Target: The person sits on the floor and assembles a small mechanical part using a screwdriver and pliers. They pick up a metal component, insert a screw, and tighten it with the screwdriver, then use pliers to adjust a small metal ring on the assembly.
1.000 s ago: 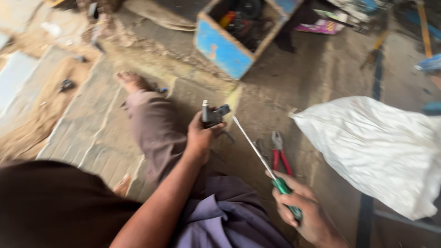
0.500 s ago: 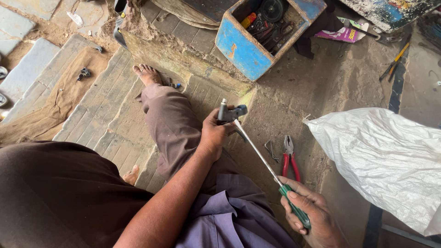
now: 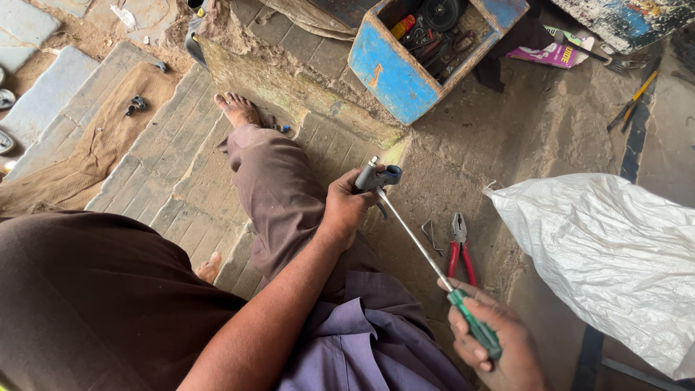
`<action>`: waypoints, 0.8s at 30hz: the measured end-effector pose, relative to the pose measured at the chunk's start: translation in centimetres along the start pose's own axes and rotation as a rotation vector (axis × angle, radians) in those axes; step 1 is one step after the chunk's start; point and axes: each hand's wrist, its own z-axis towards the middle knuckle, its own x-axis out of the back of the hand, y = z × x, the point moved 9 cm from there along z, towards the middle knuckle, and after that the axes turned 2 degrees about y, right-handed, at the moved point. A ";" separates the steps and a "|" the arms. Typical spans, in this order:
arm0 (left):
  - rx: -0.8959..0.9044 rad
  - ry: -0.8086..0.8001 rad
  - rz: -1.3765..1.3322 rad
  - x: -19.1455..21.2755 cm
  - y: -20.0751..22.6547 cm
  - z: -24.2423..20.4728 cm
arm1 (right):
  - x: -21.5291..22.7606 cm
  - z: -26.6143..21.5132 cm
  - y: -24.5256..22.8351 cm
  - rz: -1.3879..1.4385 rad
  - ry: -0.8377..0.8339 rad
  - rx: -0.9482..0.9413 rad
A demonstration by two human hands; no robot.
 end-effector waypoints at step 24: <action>-0.274 -0.042 0.446 -0.2 1.9 -0.5 | -0.4 -0.2 1.6 0.170 0.115 -0.200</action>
